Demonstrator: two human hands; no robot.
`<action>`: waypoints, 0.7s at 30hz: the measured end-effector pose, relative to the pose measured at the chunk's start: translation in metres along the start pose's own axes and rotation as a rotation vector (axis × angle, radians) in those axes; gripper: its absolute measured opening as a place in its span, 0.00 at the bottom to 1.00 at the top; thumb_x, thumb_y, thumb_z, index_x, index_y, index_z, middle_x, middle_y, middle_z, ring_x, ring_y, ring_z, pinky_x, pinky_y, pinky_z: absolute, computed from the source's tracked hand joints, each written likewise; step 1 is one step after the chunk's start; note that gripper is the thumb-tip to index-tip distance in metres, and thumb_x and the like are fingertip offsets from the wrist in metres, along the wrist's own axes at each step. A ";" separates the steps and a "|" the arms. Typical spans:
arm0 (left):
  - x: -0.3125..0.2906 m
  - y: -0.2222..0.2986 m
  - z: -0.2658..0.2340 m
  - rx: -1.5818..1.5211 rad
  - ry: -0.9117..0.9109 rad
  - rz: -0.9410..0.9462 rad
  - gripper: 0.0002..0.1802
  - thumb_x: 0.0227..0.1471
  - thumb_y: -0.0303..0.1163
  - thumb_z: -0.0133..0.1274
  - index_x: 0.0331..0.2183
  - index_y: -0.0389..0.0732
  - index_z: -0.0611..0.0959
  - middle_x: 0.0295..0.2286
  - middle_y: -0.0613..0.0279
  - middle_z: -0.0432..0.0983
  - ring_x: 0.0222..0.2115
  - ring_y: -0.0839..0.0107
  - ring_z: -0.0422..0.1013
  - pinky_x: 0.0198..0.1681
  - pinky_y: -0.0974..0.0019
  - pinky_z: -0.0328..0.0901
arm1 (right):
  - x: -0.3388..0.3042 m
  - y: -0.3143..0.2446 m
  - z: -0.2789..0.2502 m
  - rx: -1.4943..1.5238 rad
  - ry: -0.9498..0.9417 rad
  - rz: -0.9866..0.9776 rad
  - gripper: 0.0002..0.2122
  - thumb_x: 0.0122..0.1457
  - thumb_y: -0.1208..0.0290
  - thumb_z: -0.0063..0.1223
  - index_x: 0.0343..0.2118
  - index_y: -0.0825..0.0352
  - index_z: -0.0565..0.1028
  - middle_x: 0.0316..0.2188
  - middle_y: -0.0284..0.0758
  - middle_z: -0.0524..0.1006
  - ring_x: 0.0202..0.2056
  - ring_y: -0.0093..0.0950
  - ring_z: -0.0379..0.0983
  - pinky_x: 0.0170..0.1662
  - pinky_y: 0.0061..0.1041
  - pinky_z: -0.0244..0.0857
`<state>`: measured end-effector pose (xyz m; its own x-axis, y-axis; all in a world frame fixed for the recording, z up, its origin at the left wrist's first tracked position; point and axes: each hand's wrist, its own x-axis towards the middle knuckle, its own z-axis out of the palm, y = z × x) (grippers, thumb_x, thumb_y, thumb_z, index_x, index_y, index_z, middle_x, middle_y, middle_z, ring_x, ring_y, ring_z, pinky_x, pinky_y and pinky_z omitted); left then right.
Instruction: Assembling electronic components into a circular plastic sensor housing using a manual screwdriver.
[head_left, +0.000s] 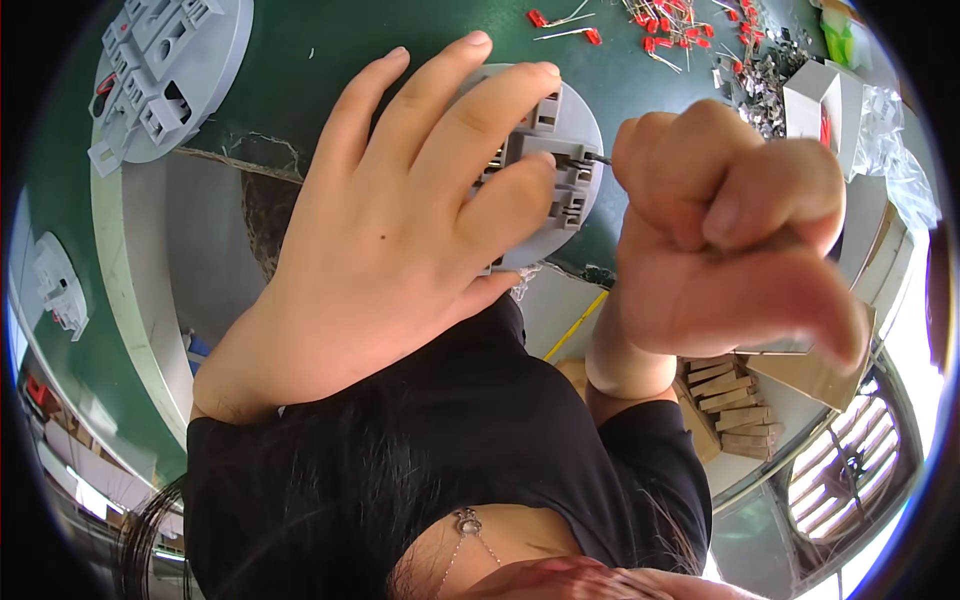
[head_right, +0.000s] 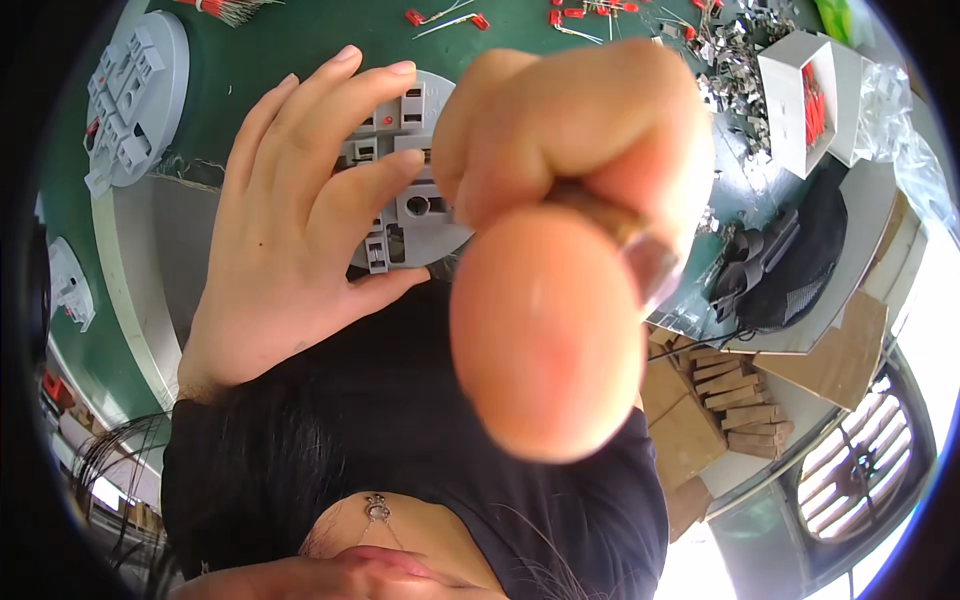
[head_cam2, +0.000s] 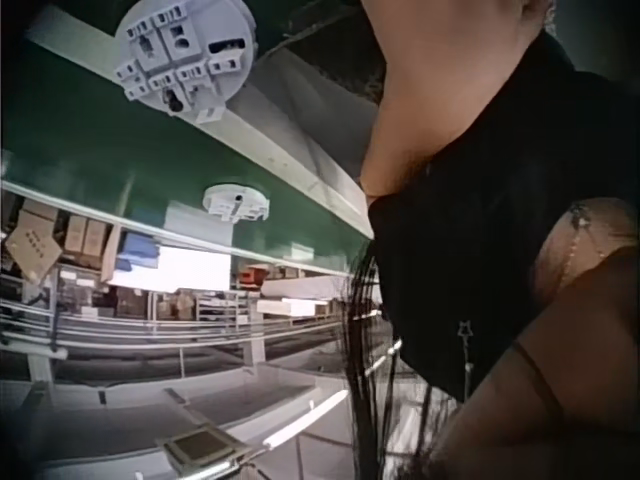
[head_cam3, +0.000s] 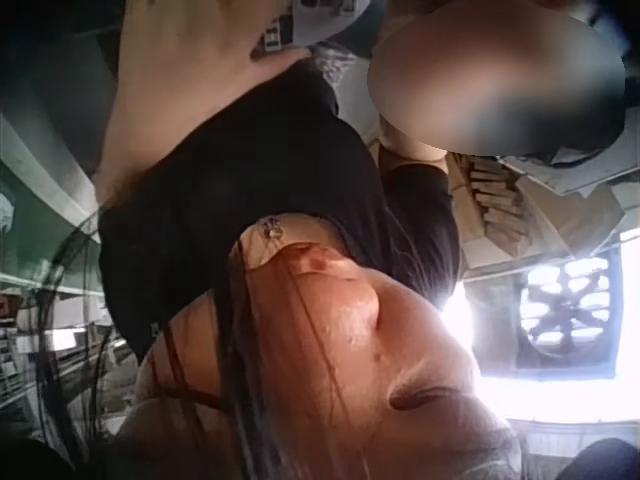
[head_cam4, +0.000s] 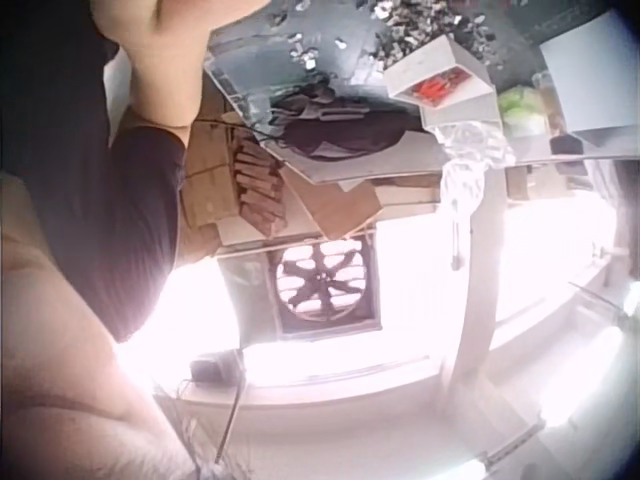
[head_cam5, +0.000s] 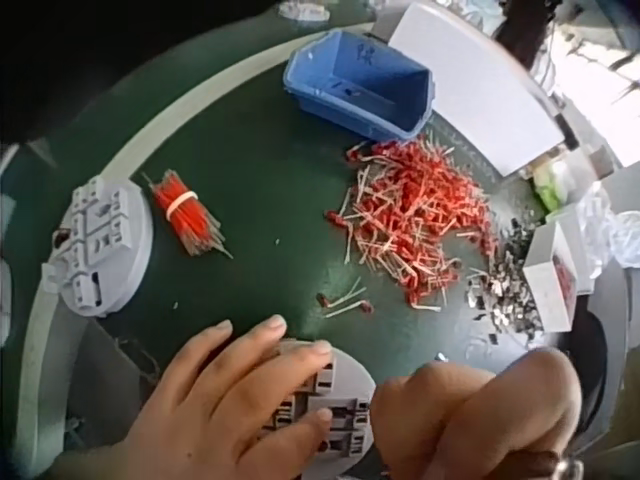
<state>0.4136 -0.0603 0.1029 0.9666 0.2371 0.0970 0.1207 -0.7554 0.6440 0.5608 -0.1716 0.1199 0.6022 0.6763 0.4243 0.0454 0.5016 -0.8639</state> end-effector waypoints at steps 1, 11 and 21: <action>-0.001 -0.002 0.000 0.004 -0.002 0.002 0.45 0.22 0.31 0.75 0.47 0.47 0.72 0.59 0.54 0.64 0.61 0.48 0.61 0.61 0.44 0.57 | 0.001 -0.001 0.003 0.003 0.021 -0.010 0.28 0.57 0.32 0.45 0.25 0.58 0.64 0.16 0.25 0.57 0.17 0.18 0.46 0.23 0.23 0.40; -0.031 -0.027 -0.047 0.094 0.134 -0.132 0.52 0.32 0.43 0.75 0.57 0.41 0.68 0.59 0.47 0.62 0.62 0.49 0.60 0.63 0.50 0.56 | 0.000 -0.019 0.005 0.177 0.160 -0.122 0.24 0.60 0.40 0.53 0.22 0.57 0.69 0.18 0.22 0.58 0.19 0.16 0.50 0.26 0.21 0.42; -0.176 -0.133 -0.141 0.749 0.472 -0.849 0.57 0.39 0.52 0.71 0.63 0.34 0.64 0.62 0.36 0.58 0.63 0.44 0.56 0.66 0.51 0.50 | -0.013 -0.031 -0.042 -0.083 0.107 0.044 0.24 0.59 0.40 0.54 0.22 0.57 0.67 0.18 0.24 0.60 0.18 0.18 0.51 0.26 0.25 0.41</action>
<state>0.1953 0.0847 0.1072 0.3599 0.9056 0.2243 0.9229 -0.3808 0.0565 0.5849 -0.2191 0.1300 0.6865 0.6328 0.3581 0.0803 0.4236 -0.9023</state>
